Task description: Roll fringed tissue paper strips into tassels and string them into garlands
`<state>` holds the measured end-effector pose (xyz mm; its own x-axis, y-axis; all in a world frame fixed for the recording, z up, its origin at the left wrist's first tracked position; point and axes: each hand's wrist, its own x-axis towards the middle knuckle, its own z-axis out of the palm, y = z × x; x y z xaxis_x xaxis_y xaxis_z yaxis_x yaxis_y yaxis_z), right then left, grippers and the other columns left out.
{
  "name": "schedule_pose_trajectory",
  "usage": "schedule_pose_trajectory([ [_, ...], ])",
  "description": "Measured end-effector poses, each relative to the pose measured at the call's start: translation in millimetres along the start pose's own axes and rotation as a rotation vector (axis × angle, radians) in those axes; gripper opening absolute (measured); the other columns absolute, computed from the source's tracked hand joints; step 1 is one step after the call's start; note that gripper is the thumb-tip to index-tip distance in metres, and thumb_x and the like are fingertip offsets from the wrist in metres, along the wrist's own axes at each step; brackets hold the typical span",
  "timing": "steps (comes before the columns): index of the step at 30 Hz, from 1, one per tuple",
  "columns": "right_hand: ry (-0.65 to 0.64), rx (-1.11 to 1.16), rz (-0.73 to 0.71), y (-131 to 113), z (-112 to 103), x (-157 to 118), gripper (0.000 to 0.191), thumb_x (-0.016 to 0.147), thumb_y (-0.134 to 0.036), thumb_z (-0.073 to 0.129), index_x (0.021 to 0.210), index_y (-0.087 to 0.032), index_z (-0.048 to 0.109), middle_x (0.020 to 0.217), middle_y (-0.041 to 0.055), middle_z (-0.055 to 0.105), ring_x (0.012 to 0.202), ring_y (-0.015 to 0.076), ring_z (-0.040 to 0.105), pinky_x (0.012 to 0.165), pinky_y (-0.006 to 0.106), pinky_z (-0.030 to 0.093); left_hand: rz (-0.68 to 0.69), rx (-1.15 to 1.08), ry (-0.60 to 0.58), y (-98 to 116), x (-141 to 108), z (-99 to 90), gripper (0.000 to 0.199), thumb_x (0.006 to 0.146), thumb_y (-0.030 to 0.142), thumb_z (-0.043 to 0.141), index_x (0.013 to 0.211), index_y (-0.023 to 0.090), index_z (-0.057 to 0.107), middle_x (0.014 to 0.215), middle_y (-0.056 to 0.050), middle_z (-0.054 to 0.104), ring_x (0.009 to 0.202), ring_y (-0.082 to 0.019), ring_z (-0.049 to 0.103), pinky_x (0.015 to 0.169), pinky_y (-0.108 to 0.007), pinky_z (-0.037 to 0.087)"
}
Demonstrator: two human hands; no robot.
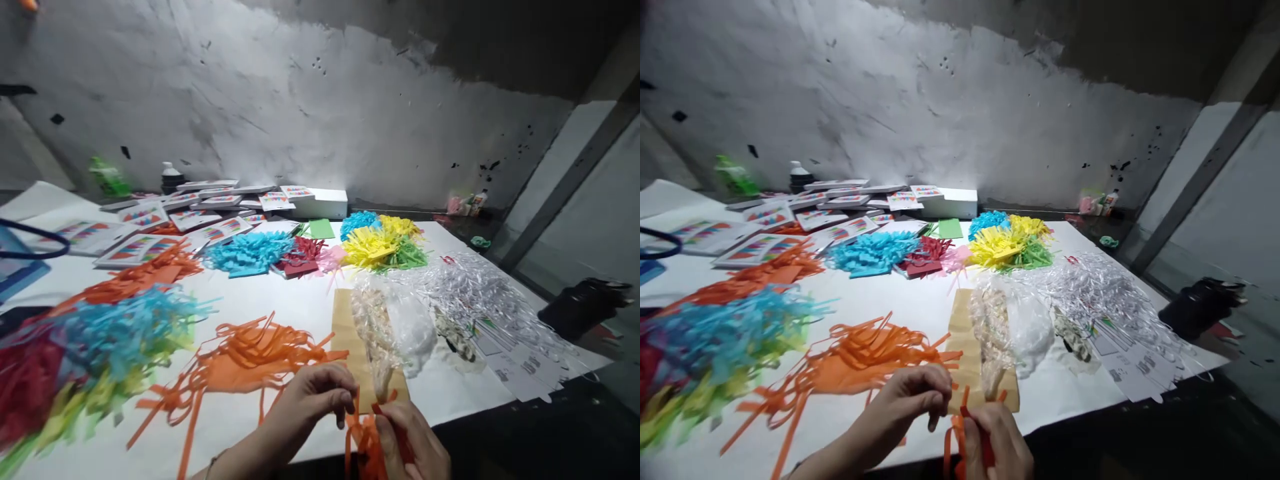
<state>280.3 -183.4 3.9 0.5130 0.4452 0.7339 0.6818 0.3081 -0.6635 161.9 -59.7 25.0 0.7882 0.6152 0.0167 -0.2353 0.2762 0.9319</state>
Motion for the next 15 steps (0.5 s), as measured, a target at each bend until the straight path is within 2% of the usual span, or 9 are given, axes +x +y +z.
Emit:
schedule_pose_trajectory([
  [4,-0.208,0.008,-0.051,-18,29,-2,0.014,0.094,-0.018,0.056,0.085,-0.023,0.065,0.07,-0.0009,0.064,0.062,0.0129,0.064,0.061,0.022,0.05,0.022,-0.114,0.113,4,-33,-8.8,0.022,0.069,0.029,0.089,0.075,0.013,0.077,0.075,-0.003,0.065,0.06,-0.013,0.062,0.058,-0.024,0.052],
  [7,-0.293,-0.016,-0.058,-25,42,-12,0.019,0.096,-0.019,0.052,0.08,-0.023,0.063,0.066,-0.0007,0.061,0.06,0.0136,0.061,0.058,0.023,0.047,-0.005,-0.157,0.192,9,-48,-18.8,0.025,0.067,0.028,0.091,0.076,0.013,0.073,0.068,-0.002,0.067,0.059,-0.013,0.062,0.059,-0.023,0.051],
  [11,-0.386,-0.057,-0.123,-32,48,-15,0.018,0.095,-0.018,0.051,0.081,-0.022,0.061,0.066,-0.001,0.059,0.061,0.0134,0.059,0.058,0.023,0.046,-0.006,-0.135,0.215,15,-63,-28.8,0.024,0.068,0.025,0.088,0.075,0.013,0.069,0.064,0.0,0.066,0.058,-0.012,0.06,0.059,-0.023,0.049],
  [15,-0.624,-0.104,-0.325,-36,44,-1,0.014,0.09,-0.01,0.053,0.088,-0.022,0.06,0.071,0.0002,0.061,0.066,0.015,0.06,0.061,0.025,0.048,0.08,0.026,0.192,20,-77,-36.7,0.011,0.077,0.019,0.076,0.077,0.015,0.066,0.071,0.0,0.062,0.065,-0.013,0.057,0.063,-0.023,0.047],
])
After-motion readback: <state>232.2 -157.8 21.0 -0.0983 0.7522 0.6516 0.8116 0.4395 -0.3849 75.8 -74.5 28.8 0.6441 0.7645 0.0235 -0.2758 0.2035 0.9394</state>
